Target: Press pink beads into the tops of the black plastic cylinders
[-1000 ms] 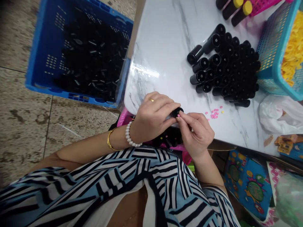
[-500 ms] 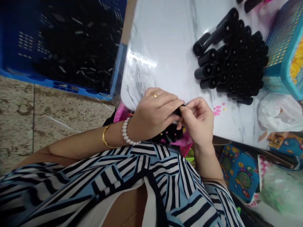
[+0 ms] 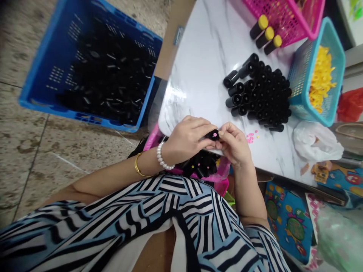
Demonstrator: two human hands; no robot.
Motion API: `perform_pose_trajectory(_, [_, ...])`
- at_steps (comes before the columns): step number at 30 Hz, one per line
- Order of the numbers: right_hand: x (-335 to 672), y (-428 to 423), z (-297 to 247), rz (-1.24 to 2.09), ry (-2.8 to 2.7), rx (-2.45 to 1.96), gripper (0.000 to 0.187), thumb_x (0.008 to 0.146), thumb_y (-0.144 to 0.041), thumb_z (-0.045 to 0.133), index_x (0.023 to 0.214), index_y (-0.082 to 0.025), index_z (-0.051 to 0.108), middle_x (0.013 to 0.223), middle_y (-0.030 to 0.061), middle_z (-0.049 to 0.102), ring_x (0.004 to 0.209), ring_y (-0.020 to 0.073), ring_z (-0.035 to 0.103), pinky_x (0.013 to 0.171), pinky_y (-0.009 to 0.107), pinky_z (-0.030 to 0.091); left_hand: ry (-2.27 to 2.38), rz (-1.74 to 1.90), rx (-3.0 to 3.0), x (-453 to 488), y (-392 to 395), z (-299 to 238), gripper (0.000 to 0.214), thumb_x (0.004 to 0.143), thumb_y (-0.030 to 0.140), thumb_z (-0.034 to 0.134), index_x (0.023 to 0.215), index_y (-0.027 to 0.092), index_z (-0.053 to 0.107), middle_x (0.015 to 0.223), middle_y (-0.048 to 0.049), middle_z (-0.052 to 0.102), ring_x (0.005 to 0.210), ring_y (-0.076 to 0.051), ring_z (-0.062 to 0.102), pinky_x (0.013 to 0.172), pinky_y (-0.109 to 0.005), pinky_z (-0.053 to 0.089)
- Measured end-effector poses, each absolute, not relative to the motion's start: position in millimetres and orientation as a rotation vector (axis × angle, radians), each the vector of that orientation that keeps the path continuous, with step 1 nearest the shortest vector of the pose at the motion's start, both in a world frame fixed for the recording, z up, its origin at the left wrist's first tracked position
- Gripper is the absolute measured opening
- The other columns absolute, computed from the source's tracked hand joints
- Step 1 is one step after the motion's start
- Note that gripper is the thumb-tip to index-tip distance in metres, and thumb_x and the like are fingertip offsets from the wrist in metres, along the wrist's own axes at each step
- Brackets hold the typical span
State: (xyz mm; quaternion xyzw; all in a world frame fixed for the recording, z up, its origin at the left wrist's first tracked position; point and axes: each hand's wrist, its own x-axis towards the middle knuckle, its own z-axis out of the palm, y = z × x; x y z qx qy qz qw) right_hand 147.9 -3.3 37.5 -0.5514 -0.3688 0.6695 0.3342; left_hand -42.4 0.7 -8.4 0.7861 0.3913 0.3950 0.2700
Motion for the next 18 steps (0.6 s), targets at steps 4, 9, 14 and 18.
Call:
perform_pose_trajectory(4, [145.5,-3.1,37.7,1.774,-0.919,-1.403,0.029,0.082,-0.038,0.078,0.085,-0.023,0.054,0.071,-0.0064,0.064,0.054,0.0101,0.062,0.057,0.032,0.064,1.057,1.080,2.110,-42.0,0.2,-9.1,0.024,0.092,0.030,0.076,0.110,0.016,0.071,0.105,-0.0041,0.074,0.098,-0.019,0.068,0.091,-0.034,0.044])
perform_pose_trajectory(9, [135.6,-4.1,39.1,1.706,-0.934,-1.450,0.033,0.079,-0.031,0.084,0.079,-0.022,0.052,0.060,-0.0110,0.055,0.044,0.0052,0.051,0.052,0.024,0.059,1.057,1.097,2.123,-42.1,-0.2,-9.8,0.024,0.095,0.035,0.072,0.109,0.015,0.071,0.104,-0.0050,0.075,0.096,-0.019,0.068,0.090,-0.034,0.045])
perform_pose_trajectory(14, [130.4,4.1,44.2,1.635,-1.013,-1.441,0.034,0.080,-0.030,0.084,0.078,-0.023,0.051,0.059,-0.0107,0.053,0.042,0.0045,0.045,0.047,0.020,0.052,1.057,1.068,2.095,-42.4,5.4,-4.2,0.017,0.099,0.032,0.064,0.106,0.018,0.070,0.107,-0.0027,0.074,0.100,-0.019,0.068,0.093,-0.036,0.044])
perform_pose_trajectory(18, [133.0,-0.1,35.9,1.605,-1.023,-1.432,0.032,0.081,-0.030,0.082,0.079,-0.023,0.051,0.060,-0.0098,0.054,0.041,0.0054,0.046,0.044,0.019,0.048,1.048,1.059,2.096,-43.2,5.3,-6.1,0.018,0.097,0.031,0.066,0.107,0.016,0.068,0.108,-0.0055,0.072,0.103,-0.022,0.066,0.093,-0.038,0.044])
